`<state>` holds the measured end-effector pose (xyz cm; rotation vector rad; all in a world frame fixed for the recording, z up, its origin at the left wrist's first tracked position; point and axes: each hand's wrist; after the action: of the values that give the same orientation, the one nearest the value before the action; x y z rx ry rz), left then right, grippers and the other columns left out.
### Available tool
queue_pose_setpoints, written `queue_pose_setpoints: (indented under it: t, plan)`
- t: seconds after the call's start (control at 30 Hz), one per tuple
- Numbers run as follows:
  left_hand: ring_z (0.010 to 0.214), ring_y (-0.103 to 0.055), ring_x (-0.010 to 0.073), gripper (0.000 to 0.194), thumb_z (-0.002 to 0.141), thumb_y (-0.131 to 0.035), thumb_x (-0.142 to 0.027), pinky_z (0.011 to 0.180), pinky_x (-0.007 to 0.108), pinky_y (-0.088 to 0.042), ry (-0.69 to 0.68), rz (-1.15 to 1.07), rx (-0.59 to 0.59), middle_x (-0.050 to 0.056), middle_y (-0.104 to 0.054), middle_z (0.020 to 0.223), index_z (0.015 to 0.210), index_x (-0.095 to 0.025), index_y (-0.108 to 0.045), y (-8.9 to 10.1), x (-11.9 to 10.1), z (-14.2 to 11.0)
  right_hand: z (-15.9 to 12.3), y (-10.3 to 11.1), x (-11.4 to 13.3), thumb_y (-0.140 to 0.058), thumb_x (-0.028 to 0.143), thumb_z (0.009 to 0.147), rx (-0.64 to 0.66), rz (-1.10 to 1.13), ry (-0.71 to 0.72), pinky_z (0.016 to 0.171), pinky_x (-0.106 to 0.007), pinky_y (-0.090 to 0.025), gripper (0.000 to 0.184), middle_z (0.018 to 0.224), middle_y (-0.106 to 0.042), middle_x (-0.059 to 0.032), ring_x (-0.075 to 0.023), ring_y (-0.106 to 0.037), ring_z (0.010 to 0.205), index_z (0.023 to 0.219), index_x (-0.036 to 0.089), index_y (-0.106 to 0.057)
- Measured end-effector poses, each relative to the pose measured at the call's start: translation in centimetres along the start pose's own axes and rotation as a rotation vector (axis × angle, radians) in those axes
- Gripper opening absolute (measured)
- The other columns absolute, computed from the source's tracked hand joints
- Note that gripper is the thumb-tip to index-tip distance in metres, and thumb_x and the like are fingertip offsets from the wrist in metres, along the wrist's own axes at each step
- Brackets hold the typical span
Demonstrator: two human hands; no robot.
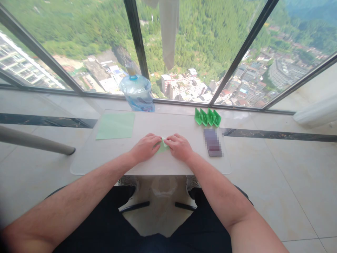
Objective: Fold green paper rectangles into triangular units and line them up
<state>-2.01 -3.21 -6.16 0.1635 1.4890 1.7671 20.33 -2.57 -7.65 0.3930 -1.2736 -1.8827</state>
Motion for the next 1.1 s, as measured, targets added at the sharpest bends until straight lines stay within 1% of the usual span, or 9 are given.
queue_pose_setpoints:
  t: [0.17, 0.27, 0.4, 0.57, 0.67, 0.77, 0.9, 1.1]
  plan:
    - [0.103, -0.062, 0.0237, 0.019, 0.09, -0.057, -0.012, 0.098, 0.041, -0.051, -0.042, 0.022, -0.013, 0.008, -0.073, 0.109, 0.102, -0.016, -0.07, -0.3, 0.1, 0.0, 0.2, 0.5, 0.1, -0.054, 0.008, 0.091, 0.021, -0.016, 0.041, 0.087, -0.036, -0.052, 0.033, 0.108, -0.073, -0.0079, -0.0221, -0.058, 0.096, 0.116, 0.021, -0.072]
    - [0.103, -0.062, 0.0243, 0.018, 0.089, -0.058, -0.011, 0.098, 0.041, -0.052, -0.038, 0.032, -0.017, 0.009, -0.073, 0.109, 0.103, -0.015, -0.07, -0.3, 0.0, 0.0, 0.3, 0.6, 0.0, -0.053, 0.008, 0.091, 0.033, -0.024, 0.051, 0.087, -0.037, -0.052, 0.033, 0.108, -0.072, -0.0082, -0.0221, -0.058, 0.096, 0.115, 0.021, -0.072]
    - [0.102, -0.061, 0.0246, 0.022, 0.088, -0.059, -0.01, 0.097, 0.041, -0.052, -0.035, 0.041, -0.01, 0.01, -0.073, 0.107, 0.107, -0.014, -0.07, -0.1, -0.1, 0.0, 0.2, 0.6, 0.0, -0.054, 0.009, 0.091, 0.061, -0.031, 0.033, 0.089, -0.037, -0.05, 0.033, 0.111, -0.071, -0.0084, -0.0222, -0.057, 0.098, 0.116, 0.022, -0.072]
    - [0.098, -0.062, 0.0233, 0.024, 0.092, -0.055, -0.011, 0.096, 0.04, -0.052, -0.106, 0.079, -0.013, 0.01, -0.073, 0.105, 0.11, -0.014, -0.071, -0.2, -0.2, 0.0, 0.2, 0.7, 0.1, -0.054, 0.011, 0.09, 0.117, -0.036, 0.017, 0.09, -0.039, -0.048, 0.034, 0.113, -0.07, -0.01, -0.0233, -0.056, 0.101, 0.118, 0.02, -0.072]
    - [0.099, -0.062, 0.0234, 0.025, 0.094, -0.054, -0.013, 0.095, 0.041, -0.053, -0.119, 0.117, -0.035, 0.011, -0.072, 0.107, 0.111, -0.014, -0.071, -0.3, -0.2, 0.0, 0.3, 1.0, 0.2, -0.054, 0.01, 0.089, 0.152, -0.025, 0.019, 0.091, -0.04, -0.047, 0.037, 0.114, -0.069, -0.0106, -0.0239, -0.055, 0.102, 0.12, 0.019, -0.071]
    - [0.099, -0.062, 0.0232, 0.025, 0.094, -0.053, -0.013, 0.095, 0.041, -0.053, -0.12, 0.144, -0.028, 0.011, -0.071, 0.107, 0.111, -0.015, -0.071, -0.3, -0.2, 0.0, 0.4, 1.3, 0.3, -0.055, 0.01, 0.087, 0.172, -0.016, 0.018, 0.092, -0.042, -0.047, 0.04, 0.116, -0.069, -0.0112, -0.0251, -0.054, 0.104, 0.123, 0.019, -0.069]
    - [0.099, -0.062, 0.0232, 0.024, 0.094, -0.053, -0.013, 0.096, 0.04, -0.053, -0.113, 0.142, -0.015, 0.011, -0.071, 0.105, 0.109, -0.015, -0.071, -0.2, -0.2, 0.0, 0.4, 1.7, 0.3, -0.057, 0.011, 0.086, 0.171, 0.014, 0.021, 0.092, -0.041, -0.048, 0.04, 0.115, -0.069, -0.0103, -0.0246, -0.056, 0.104, 0.123, 0.021, -0.069]
    - [0.1, -0.061, 0.0228, 0.023, 0.095, -0.051, -0.014, 0.096, 0.039, -0.052, -0.095, 0.124, -0.005, 0.01, -0.07, 0.102, 0.106, -0.016, -0.071, -0.3, -0.2, 0.0, 0.3, 1.8, 0.0, -0.058, 0.014, 0.089, 0.135, 0.022, 0.052, 0.09, -0.039, -0.048, 0.03, 0.115, -0.072, -0.0085, -0.0231, -0.058, 0.102, 0.113, 0.022, -0.073]
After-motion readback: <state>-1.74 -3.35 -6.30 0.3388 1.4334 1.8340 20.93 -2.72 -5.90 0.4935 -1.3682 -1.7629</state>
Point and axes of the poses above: each hand's wrist, its own z-axis towards the middle knuckle, its own y-axis out of the back of the hand, x = y × z
